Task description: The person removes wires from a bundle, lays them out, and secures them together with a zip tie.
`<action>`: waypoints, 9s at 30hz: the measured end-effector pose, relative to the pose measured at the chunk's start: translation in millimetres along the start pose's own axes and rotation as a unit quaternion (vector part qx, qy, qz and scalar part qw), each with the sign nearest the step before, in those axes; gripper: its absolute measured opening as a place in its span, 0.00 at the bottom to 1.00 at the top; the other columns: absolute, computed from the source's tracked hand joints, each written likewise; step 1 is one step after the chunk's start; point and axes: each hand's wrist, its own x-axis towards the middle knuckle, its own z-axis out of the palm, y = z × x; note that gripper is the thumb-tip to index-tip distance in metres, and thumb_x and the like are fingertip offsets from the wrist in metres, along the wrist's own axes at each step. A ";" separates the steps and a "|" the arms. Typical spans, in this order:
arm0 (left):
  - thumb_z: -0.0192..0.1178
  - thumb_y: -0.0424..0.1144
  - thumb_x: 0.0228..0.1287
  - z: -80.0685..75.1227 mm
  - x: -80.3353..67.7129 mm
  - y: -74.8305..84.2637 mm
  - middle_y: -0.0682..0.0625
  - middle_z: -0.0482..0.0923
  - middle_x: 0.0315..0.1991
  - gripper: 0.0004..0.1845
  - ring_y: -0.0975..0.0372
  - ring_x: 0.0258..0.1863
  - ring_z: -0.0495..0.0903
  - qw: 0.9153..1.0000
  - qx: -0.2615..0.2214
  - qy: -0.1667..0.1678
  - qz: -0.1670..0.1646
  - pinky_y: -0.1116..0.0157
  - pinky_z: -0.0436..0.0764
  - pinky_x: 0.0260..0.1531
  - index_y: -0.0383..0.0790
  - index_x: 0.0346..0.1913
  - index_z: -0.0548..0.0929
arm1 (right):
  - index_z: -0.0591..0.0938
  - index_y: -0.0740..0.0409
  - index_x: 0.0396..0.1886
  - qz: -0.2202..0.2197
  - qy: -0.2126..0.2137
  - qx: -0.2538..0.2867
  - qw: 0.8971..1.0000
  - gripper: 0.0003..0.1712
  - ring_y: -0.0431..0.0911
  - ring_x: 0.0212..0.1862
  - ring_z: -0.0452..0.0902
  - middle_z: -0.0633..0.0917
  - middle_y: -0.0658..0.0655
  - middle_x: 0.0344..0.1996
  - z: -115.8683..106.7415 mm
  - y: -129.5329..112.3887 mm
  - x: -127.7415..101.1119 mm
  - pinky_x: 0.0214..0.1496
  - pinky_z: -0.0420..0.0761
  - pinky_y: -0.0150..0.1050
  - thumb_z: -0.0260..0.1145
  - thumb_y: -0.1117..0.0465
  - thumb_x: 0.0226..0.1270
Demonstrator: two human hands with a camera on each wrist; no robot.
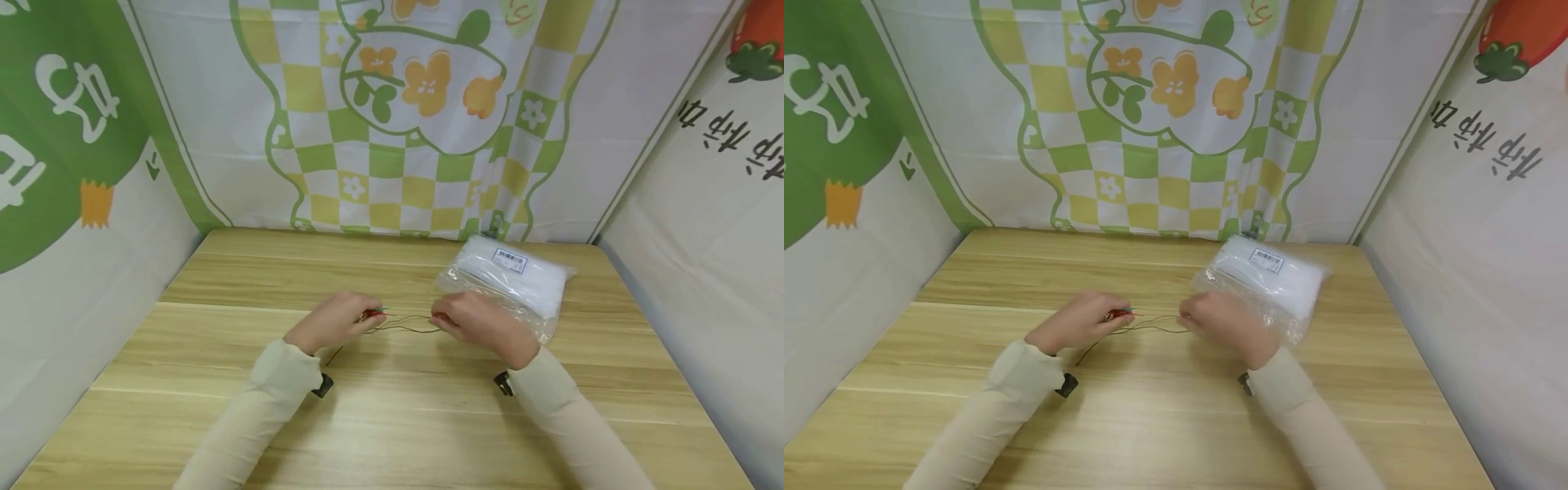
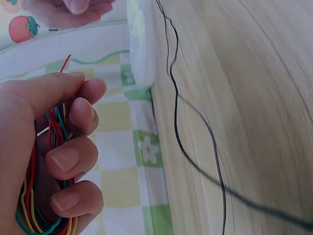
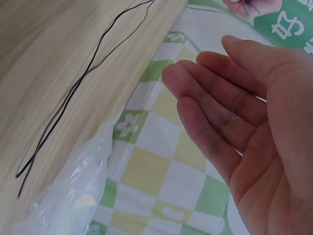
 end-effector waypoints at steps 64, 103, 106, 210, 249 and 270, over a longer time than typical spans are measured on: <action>0.44 0.44 0.89 3.3 -28.3 -15.0 0.60 0.58 0.25 0.20 0.71 0.23 0.56 0.980 -0.146 -0.133 0.020 0.70 0.67 0.32 0.35 0.38 0.77 | 0.75 0.51 0.22 0.018 0.044 -0.018 0.999 0.19 0.33 0.22 0.61 0.71 0.42 0.16 -4.3 33.8 -27.1 0.27 0.70 0.29 0.72 0.68 0.70; 0.45 0.44 0.88 -15.6 -54.0 -50.2 0.57 0.65 0.22 0.24 0.70 0.22 0.60 0.988 -0.120 -0.095 -0.031 0.68 0.67 0.31 0.41 0.27 0.73 | 0.80 0.54 0.24 0.062 0.023 0.018 0.998 0.14 0.29 0.21 0.66 0.75 0.40 0.15 -14.6 60.8 -54.7 0.30 0.74 0.31 0.72 0.66 0.72; 0.47 0.45 0.87 -17.3 -54.0 -49.3 0.60 0.64 0.21 0.23 0.70 0.21 0.60 0.992 -0.078 -0.088 -0.042 0.69 0.67 0.31 0.41 0.28 0.76 | 0.79 0.54 0.24 0.063 0.018 0.024 0.998 0.15 0.28 0.20 0.65 0.75 0.40 0.14 -13.9 60.6 -55.1 0.29 0.73 0.30 0.71 0.67 0.73; 0.57 0.45 0.82 -15.6 -54.6 -38.7 0.57 0.61 0.19 0.21 0.67 0.18 0.59 0.991 -0.030 -0.075 -0.107 0.70 0.61 0.24 0.48 0.25 0.70 | 0.83 0.50 0.25 0.123 -0.051 0.027 0.991 0.14 0.34 0.26 0.69 0.80 0.41 0.23 8.4 60.8 -50.5 0.36 0.78 0.36 0.71 0.58 0.74; 0.56 0.45 0.83 13.4 5.6 19.7 0.60 0.62 0.20 0.19 0.70 0.18 0.61 0.994 -0.072 -0.085 0.010 0.72 0.63 0.25 0.49 0.27 0.73 | 0.89 0.53 0.36 -0.032 0.012 0.057 0.998 0.04 0.35 0.32 0.81 0.89 0.47 0.31 7.6 -11.1 8.8 0.37 0.83 0.30 0.73 0.60 0.73; 0.48 0.41 0.87 21.5 6.7 20.4 0.60 0.63 0.21 0.19 0.70 0.20 0.60 0.991 -0.066 -0.117 0.025 0.70 0.68 0.31 0.42 0.30 0.76 | 0.89 0.55 0.34 -0.042 0.032 0.057 0.997 0.03 0.33 0.29 0.78 0.89 0.47 0.29 12.2 -0.3 0.3 0.34 0.80 0.28 0.75 0.64 0.69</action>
